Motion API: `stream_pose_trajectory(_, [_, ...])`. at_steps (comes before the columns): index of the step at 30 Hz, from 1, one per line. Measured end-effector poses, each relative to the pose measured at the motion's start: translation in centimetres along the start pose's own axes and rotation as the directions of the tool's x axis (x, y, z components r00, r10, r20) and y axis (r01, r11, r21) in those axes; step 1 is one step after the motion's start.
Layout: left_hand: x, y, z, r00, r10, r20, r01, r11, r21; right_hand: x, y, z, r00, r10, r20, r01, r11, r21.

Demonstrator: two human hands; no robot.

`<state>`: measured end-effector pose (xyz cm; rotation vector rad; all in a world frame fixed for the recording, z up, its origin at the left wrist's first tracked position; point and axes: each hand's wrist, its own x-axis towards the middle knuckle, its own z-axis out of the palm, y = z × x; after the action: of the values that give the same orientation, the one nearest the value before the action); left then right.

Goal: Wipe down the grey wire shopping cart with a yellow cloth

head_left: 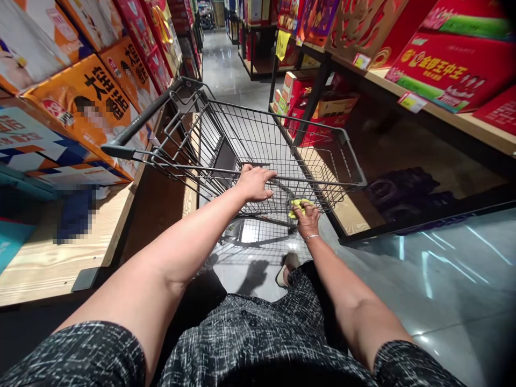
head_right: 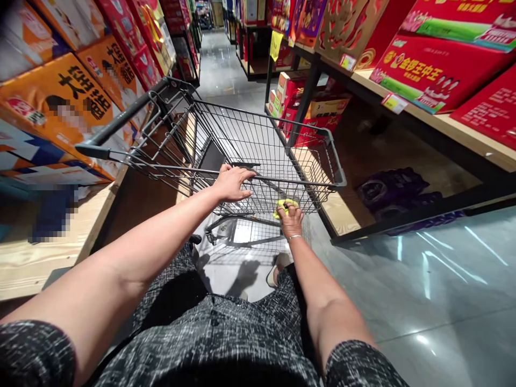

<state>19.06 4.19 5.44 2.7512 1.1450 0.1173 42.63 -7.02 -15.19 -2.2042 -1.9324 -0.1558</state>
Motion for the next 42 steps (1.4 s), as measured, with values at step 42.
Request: stream_pose_trajectory(42, [2.9, -1.4, 0.5, 0.995, 0.028, -0.091, -0.030, 0.999, -0.024, 7.6, 5.6, -12.2, 0.924, 0.116, -0.365, -0.066, 0.987, 0.147])
